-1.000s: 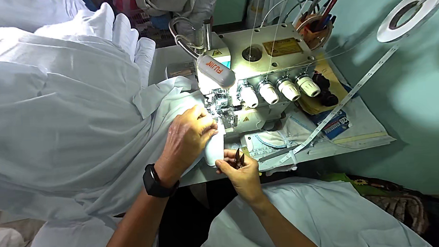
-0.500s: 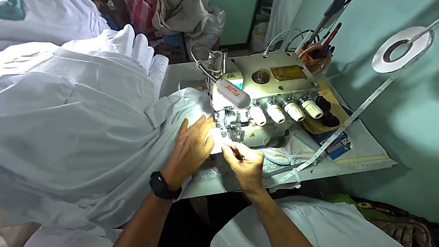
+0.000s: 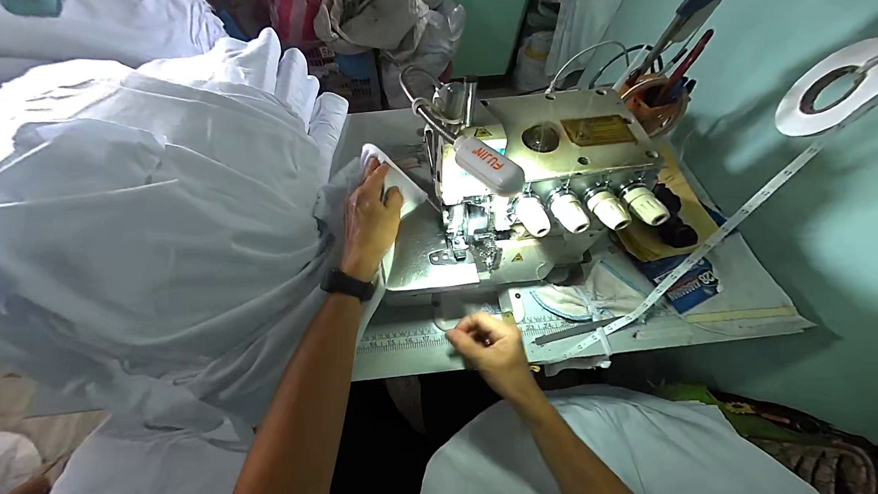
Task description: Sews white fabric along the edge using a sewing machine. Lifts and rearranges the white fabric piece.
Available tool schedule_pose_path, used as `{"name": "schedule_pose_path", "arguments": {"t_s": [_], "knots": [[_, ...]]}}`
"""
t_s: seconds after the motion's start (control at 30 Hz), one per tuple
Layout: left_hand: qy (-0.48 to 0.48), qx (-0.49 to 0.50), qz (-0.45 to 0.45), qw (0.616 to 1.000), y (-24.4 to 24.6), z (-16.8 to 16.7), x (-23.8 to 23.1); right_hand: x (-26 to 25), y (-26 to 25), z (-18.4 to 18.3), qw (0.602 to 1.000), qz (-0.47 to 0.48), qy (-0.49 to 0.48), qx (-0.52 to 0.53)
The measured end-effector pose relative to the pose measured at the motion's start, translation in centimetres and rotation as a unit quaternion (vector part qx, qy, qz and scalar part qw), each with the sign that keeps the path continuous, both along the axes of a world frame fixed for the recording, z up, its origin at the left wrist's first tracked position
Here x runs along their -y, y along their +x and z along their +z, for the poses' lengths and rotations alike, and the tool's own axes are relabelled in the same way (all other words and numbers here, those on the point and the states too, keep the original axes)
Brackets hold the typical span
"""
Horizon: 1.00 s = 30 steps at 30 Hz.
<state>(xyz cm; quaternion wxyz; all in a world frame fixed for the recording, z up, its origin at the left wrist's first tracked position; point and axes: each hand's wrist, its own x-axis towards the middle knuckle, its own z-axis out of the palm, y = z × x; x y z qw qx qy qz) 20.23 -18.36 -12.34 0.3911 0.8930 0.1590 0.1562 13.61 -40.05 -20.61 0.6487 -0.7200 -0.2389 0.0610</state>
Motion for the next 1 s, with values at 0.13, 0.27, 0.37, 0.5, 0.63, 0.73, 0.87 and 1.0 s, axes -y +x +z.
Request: {"name": "schedule_pose_path", "arguments": {"t_s": [0.13, 0.27, 0.37, 0.5, 0.63, 0.73, 0.87, 1.0], "knots": [[-0.021, -0.008, 0.013, 1.000, -7.2, -0.7, 3.0, 1.3, 2.8, 3.8, 0.988, -0.016, -0.097, 0.117], [0.052, 0.030, 0.033, 0.998, -11.3, -3.2, 5.1, -0.1, 4.4, 7.3, 0.900, -0.060, -0.272, 0.334], [0.136, 0.020, 0.067, 0.988, -12.3, -3.5, 6.1, -2.4, 4.0, 8.9, 0.852, -0.056, -0.364, 0.371], [0.159, 0.056, 0.041, 0.985, -15.9, -3.4, 7.0, -3.6, 3.8, 8.0, 0.884, -0.040, -0.287, 0.367], [-0.039, 0.198, -0.152, 0.968, -21.9, -6.2, 7.0, -2.0, 1.4, 4.3, 0.932, -0.027, -0.160, 0.324], [-0.142, 0.214, -0.174, 0.951, -24.2, -8.1, 7.1, -1.6, -0.3, 0.3, 0.935, -0.044, -0.154, 0.315], [-0.154, 0.211, -0.166, 0.951, -24.9, -8.3, 7.5, -1.5, -1.4, -1.9, 0.914, -0.097, -0.216, 0.329], [-0.158, 0.200, -0.189, 0.948, -24.8, -8.3, 7.7, -2.1, -1.7, -3.0, 0.921, -0.076, -0.205, 0.323]]}}
